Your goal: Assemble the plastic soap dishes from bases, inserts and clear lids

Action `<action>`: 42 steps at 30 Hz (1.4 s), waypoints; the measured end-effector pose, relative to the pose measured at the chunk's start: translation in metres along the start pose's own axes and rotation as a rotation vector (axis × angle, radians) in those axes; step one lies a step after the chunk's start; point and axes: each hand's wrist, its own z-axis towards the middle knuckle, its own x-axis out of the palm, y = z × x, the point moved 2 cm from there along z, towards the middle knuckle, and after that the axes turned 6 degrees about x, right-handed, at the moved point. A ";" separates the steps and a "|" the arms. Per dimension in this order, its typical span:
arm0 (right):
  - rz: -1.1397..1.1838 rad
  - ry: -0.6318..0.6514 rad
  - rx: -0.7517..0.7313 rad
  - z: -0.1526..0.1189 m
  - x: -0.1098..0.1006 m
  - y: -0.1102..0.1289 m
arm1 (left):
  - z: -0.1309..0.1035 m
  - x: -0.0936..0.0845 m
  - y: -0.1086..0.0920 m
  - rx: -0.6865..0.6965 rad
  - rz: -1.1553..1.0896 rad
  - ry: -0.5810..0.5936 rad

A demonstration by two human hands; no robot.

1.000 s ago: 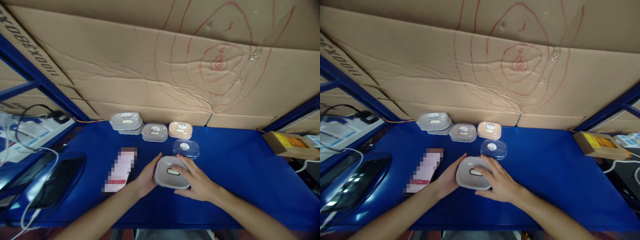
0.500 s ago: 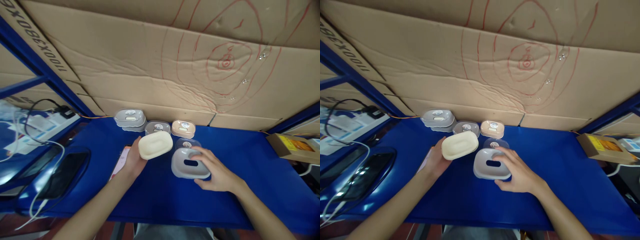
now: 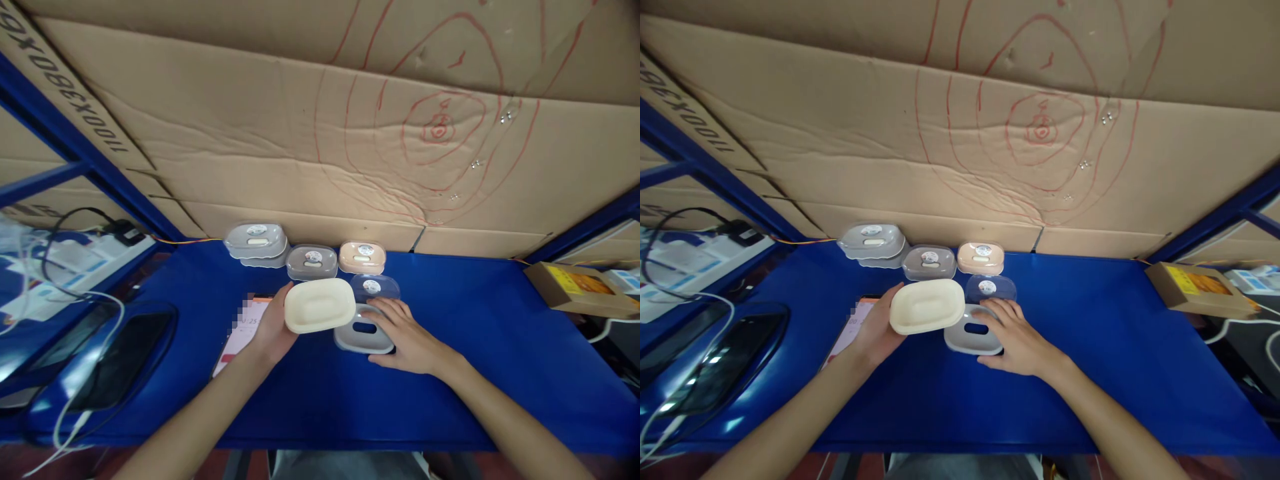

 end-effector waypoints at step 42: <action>0.083 0.013 0.002 -0.006 -0.012 0.010 | -0.114 -0.049 0.088 0.840 1.636 0.436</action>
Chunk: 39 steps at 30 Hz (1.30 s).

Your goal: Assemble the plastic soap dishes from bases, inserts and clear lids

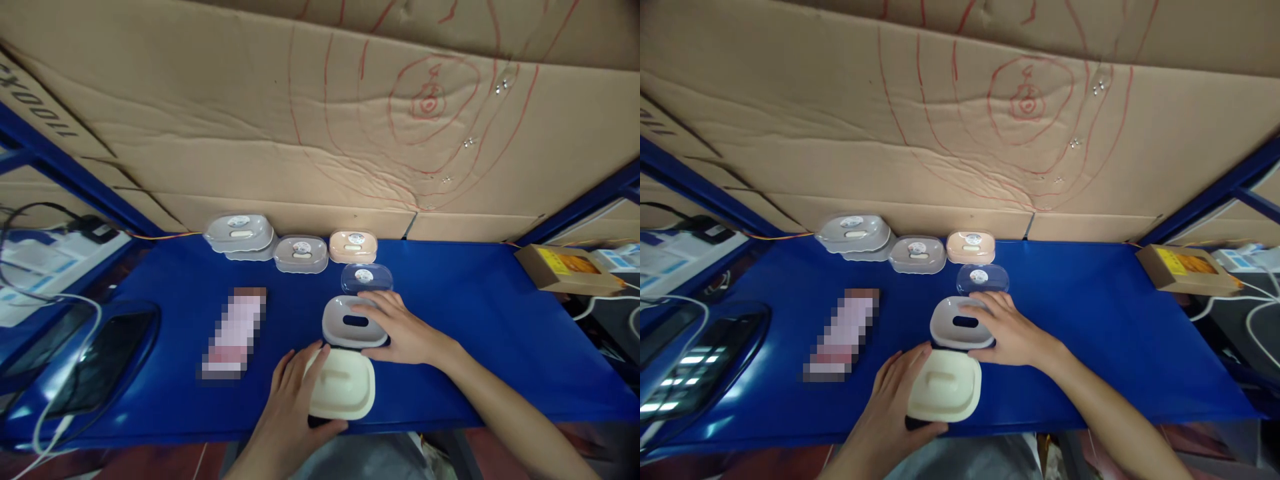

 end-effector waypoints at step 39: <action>-0.065 -0.015 -0.040 -0.002 0.015 0.015 | 0.108 -0.022 0.020 -0.743 -1.759 0.015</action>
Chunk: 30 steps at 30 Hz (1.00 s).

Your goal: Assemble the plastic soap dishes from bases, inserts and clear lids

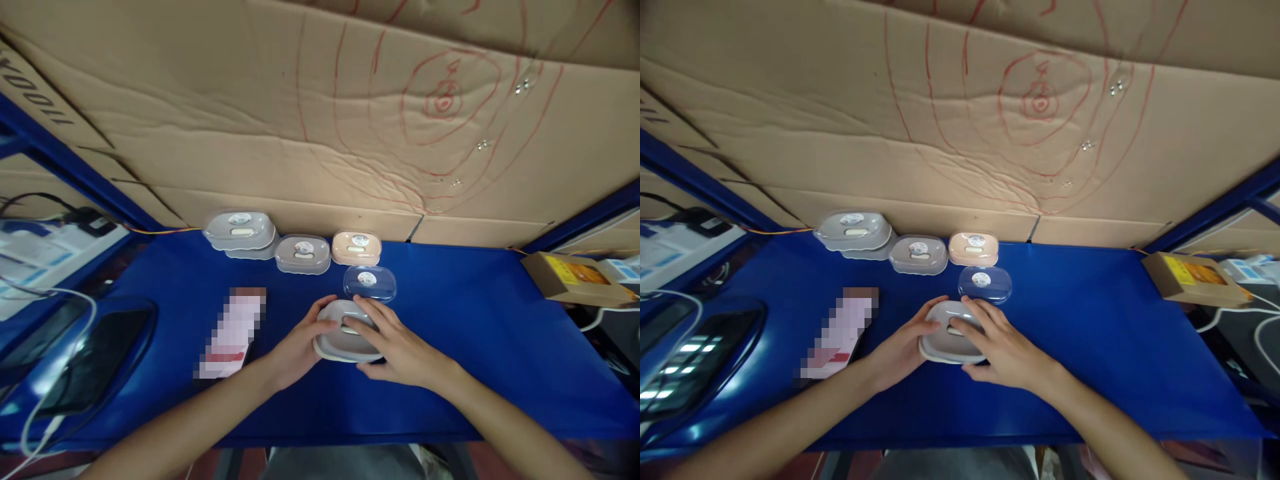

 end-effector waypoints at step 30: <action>0.001 -0.036 -0.053 0.005 0.009 -0.007 | 0.007 -0.007 0.006 -0.121 -0.066 0.049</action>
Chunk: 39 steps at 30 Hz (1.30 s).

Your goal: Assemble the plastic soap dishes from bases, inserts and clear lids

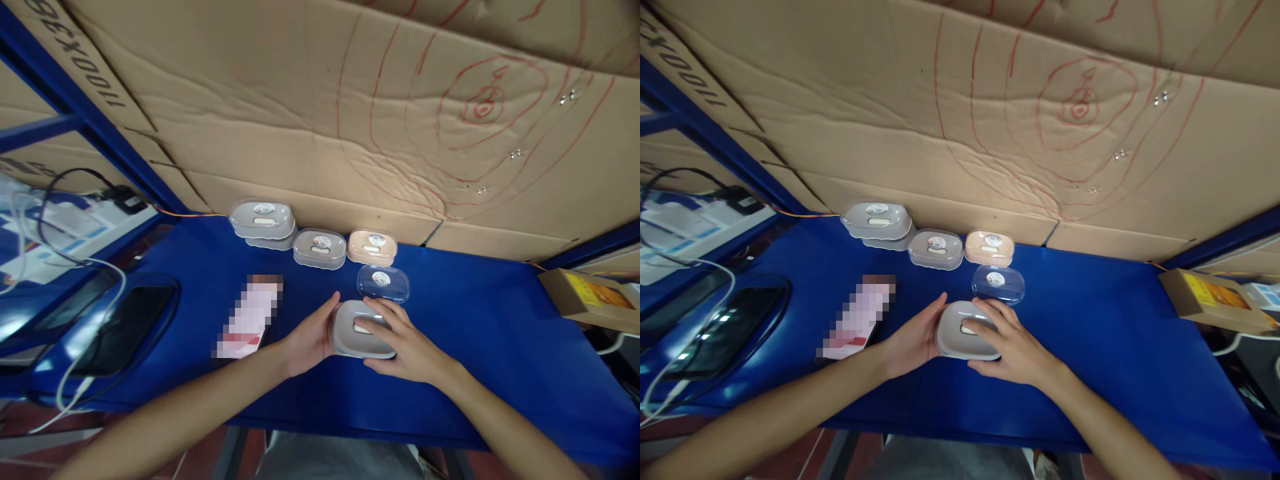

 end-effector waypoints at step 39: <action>-0.059 -0.262 0.057 -0.002 0.002 -0.023 | 0.004 -0.006 -0.014 0.126 0.018 -0.035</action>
